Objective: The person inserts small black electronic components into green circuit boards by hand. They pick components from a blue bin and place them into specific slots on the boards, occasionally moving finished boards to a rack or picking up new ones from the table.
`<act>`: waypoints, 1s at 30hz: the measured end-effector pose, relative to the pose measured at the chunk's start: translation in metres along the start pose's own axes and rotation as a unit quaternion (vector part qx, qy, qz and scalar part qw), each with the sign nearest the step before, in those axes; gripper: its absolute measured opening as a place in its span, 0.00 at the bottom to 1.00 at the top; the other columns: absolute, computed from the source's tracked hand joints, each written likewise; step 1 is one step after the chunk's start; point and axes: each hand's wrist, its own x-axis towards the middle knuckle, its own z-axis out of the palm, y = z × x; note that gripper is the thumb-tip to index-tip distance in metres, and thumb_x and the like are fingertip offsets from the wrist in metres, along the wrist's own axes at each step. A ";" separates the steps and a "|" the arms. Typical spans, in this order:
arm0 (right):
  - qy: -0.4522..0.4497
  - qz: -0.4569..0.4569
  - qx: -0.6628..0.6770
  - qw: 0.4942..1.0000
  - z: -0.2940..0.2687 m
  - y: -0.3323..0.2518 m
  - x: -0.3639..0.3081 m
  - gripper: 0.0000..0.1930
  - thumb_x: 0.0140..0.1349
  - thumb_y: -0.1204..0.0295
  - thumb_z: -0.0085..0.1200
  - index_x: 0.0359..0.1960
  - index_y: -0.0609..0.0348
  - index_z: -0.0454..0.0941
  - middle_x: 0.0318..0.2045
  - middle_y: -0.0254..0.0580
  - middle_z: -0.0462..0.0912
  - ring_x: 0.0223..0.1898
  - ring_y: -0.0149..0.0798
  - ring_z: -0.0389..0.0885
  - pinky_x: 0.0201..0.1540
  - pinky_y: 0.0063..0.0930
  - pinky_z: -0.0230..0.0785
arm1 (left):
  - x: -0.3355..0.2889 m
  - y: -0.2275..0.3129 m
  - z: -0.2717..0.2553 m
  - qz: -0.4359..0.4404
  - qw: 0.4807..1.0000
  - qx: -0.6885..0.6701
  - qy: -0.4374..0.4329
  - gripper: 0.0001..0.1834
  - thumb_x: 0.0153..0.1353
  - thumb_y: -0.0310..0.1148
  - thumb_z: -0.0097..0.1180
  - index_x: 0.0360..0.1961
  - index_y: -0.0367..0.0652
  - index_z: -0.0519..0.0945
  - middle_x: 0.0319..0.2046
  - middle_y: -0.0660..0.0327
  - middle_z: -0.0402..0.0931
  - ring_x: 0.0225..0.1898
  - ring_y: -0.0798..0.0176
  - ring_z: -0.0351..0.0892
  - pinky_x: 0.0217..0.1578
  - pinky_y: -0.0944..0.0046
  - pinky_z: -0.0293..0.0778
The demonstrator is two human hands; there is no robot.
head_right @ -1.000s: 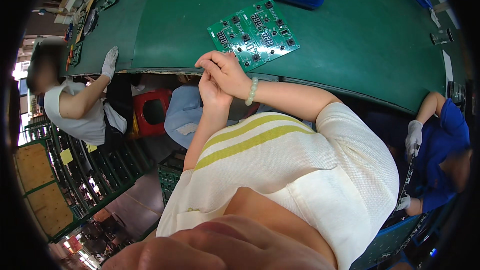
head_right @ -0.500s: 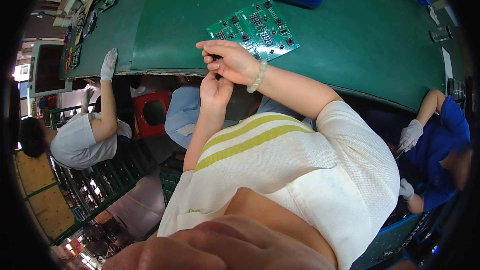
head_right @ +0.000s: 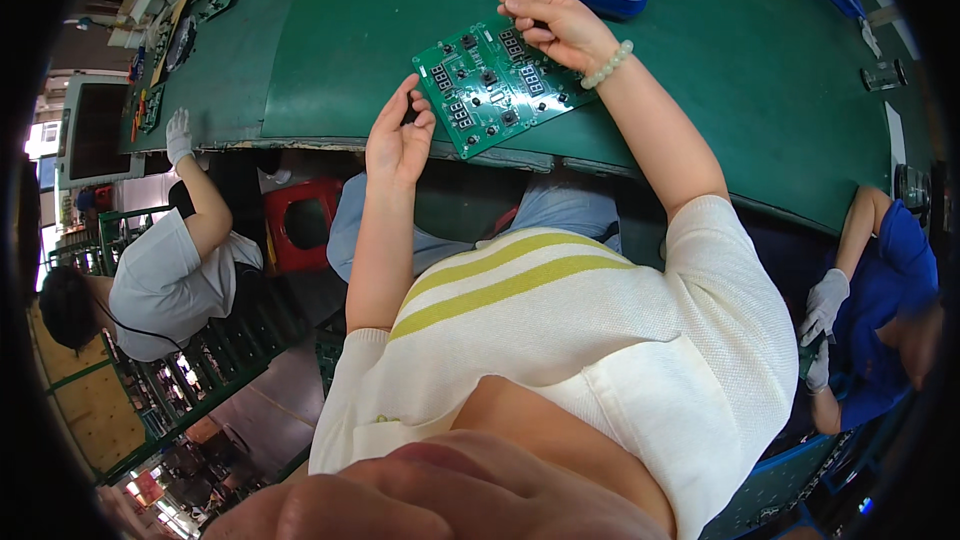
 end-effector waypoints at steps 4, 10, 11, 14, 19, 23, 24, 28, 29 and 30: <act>0.022 0.005 0.037 0.999 -0.017 -0.011 0.019 0.12 0.65 0.74 0.57 0.46 0.70 0.75 0.36 0.39 0.76 0.26 0.20 0.65 0.19 0.09 0.54 | 0.011 0.003 0.008 0.011 1.000 0.027 0.008 0.15 0.69 0.34 0.52 0.49 0.34 0.72 0.34 0.61 0.70 0.33 0.70 0.68 0.28 0.73 0.66; 0.036 -0.035 0.013 0.999 -0.028 -0.017 0.043 0.10 0.65 0.74 0.57 0.43 0.69 0.76 0.35 0.38 0.76 0.26 0.20 0.64 0.19 0.10 0.53 | 0.030 0.007 -0.009 -0.029 0.997 -0.012 -0.064 0.12 0.68 0.36 0.56 0.41 0.37 0.75 0.32 0.61 0.72 0.31 0.70 0.69 0.23 0.74 0.64; 0.036 -0.041 0.020 0.998 -0.031 -0.018 0.048 0.10 0.64 0.75 0.57 0.43 0.69 0.76 0.35 0.39 0.77 0.26 0.21 0.65 0.19 0.10 0.54 | 0.034 0.007 -0.013 -0.031 0.996 -0.015 -0.079 0.11 0.67 0.36 0.56 0.40 0.37 0.76 0.32 0.60 0.73 0.32 0.70 0.71 0.23 0.74 0.65; 0.034 -0.049 0.045 0.997 -0.034 -0.021 0.055 0.11 0.63 0.76 0.57 0.45 0.70 0.77 0.36 0.41 0.78 0.26 0.21 0.66 0.19 0.10 0.54 | 0.037 0.002 -0.001 -0.002 0.999 0.045 0.000 0.11 0.67 0.35 0.56 0.39 0.36 0.77 0.32 0.59 0.74 0.31 0.70 0.71 0.23 0.74 0.65; 0.022 -0.070 0.061 0.995 -0.036 -0.025 0.056 0.11 0.64 0.75 0.57 0.45 0.71 0.77 0.34 0.40 0.78 0.26 0.20 0.65 0.19 0.10 0.54 | 0.041 0.004 0.012 0.014 0.995 0.090 0.036 0.10 0.67 0.32 0.56 0.39 0.34 0.77 0.33 0.58 0.76 0.29 0.70 0.72 0.23 0.74 0.65; 0.069 -0.075 -0.065 0.993 -0.024 -0.018 0.053 0.12 0.63 0.71 0.59 0.41 0.70 0.78 0.26 0.32 0.74 0.22 0.20 0.62 0.19 0.12 0.53 | 0.055 0.008 0.003 0.025 0.996 0.083 0.003 0.11 0.66 0.30 0.57 0.43 0.33 0.76 0.31 0.60 0.75 0.27 0.72 0.70 0.20 0.75 0.62; 0.077 -0.078 -0.093 0.990 -0.023 -0.018 0.052 0.12 0.63 0.70 0.61 0.40 0.69 0.79 0.25 0.31 0.75 0.21 0.20 0.61 0.19 0.13 0.52 | 0.060 0.007 0.003 0.040 0.993 0.113 0.014 0.12 0.65 0.31 0.58 0.43 0.33 0.77 0.30 0.61 0.75 0.26 0.73 0.69 0.20 0.75 0.62; 0.122 -0.171 -0.271 0.939 -0.031 -0.007 0.054 0.13 0.57 0.66 0.66 0.35 0.65 0.84 0.20 0.28 0.76 0.17 0.22 0.63 0.21 0.16 0.56 | 0.074 0.002 0.012 0.131 0.937 0.318 0.069 0.13 0.61 0.35 0.64 0.37 0.34 0.80 0.25 0.68 0.71 0.23 0.76 0.65 0.18 0.74 0.59; 0.131 -0.232 -0.338 0.903 -0.032 -0.001 0.055 0.13 0.57 0.65 0.66 0.35 0.63 0.85 0.20 0.27 0.76 0.18 0.23 0.65 0.22 0.16 0.58 | 0.078 0.001 0.016 0.162 0.904 0.387 0.084 0.14 0.59 0.36 0.66 0.34 0.35 0.81 0.24 0.69 0.70 0.22 0.76 0.64 0.18 0.73 0.59; 0.135 -0.290 -0.401 0.858 -0.028 0.002 0.055 0.12 0.56 0.65 0.66 0.35 0.62 0.85 0.19 0.27 0.76 0.18 0.23 0.66 0.23 0.17 0.59 | 0.083 0.001 0.015 0.190 0.867 0.452 0.090 0.13 0.57 0.37 0.67 0.32 0.36 0.82 0.23 0.69 0.70 0.22 0.75 0.65 0.18 0.71 0.60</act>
